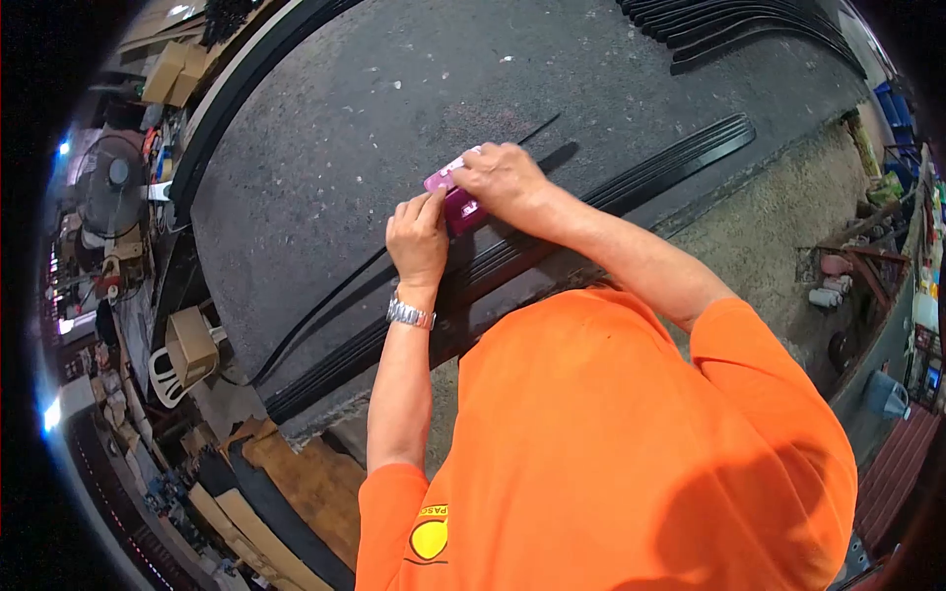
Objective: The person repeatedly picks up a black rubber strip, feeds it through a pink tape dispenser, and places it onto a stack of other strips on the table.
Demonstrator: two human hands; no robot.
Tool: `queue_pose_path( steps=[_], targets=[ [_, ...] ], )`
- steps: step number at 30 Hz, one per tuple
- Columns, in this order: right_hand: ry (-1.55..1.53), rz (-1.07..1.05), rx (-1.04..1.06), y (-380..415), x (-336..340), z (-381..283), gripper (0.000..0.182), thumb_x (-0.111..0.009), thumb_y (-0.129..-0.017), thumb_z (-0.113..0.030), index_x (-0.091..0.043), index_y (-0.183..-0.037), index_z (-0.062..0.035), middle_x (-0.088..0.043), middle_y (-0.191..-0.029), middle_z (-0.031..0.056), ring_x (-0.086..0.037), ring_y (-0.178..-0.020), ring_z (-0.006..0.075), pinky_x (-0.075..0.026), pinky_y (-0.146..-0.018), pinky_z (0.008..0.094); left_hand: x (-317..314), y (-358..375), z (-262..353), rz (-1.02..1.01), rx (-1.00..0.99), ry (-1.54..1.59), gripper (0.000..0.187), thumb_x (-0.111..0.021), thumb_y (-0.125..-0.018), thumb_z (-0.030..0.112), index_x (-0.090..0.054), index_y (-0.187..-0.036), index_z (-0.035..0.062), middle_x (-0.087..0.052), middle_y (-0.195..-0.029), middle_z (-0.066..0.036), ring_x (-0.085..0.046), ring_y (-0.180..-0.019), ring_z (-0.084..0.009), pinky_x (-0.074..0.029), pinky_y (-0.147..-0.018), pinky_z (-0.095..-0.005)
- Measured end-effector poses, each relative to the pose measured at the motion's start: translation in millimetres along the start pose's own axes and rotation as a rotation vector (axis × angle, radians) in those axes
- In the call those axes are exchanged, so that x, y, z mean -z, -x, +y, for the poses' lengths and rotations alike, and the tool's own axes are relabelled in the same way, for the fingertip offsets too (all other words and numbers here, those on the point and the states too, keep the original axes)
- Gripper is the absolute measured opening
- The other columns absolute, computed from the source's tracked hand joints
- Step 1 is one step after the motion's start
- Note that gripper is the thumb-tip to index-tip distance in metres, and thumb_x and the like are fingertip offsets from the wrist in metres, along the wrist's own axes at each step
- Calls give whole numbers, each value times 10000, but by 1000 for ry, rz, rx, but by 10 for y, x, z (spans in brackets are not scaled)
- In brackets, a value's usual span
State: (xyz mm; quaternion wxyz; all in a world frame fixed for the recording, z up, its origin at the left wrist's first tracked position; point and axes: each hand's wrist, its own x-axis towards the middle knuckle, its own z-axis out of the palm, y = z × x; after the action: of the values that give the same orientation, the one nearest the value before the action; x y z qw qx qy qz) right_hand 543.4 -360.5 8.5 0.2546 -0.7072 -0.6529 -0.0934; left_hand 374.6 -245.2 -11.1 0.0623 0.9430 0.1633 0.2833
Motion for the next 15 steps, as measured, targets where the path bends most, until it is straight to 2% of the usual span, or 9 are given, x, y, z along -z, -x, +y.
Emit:
queue_pose_path(
  steps=[5, 9, 15],
  targets=[
    [42, -123, -91, 313, 428, 605, 270, -736, -688, -47, -621, -924, -113, -631, -895, 79, -670, -857, 306, -551, -719, 443, -2, -180, 239, -75, 58, -28, 219, -721, -875, 106, -751, -1089, 139, -738, -952, -49, -693, -869, -245, -544, -747, -382],
    [148, -92, -144, 683, 795, 1135, 190, -663, -763, -12, -611, -921, -105, -621, -873, 84, -667, -857, 304, -551, -734, 439, 5, -218, 267, -108, 60, -65, 175, -738, -884, 147, -756, -1056, 120, -743, -932, -63, -702, -856, -251, -552, -750, -379],
    [295, -41, -285, 1353, 1411, 2004, 29, -648, -883, -116, -644, -908, -130, -637, -834, 84, -679, -844, 307, -555, -706, 462, 55, -301, 297, -149, 58, -121, 161, -742, -890, 185, -756, -1030, 108, -744, -918, -73, -710, -852, -259, -560, -748, -382]
  ],
)
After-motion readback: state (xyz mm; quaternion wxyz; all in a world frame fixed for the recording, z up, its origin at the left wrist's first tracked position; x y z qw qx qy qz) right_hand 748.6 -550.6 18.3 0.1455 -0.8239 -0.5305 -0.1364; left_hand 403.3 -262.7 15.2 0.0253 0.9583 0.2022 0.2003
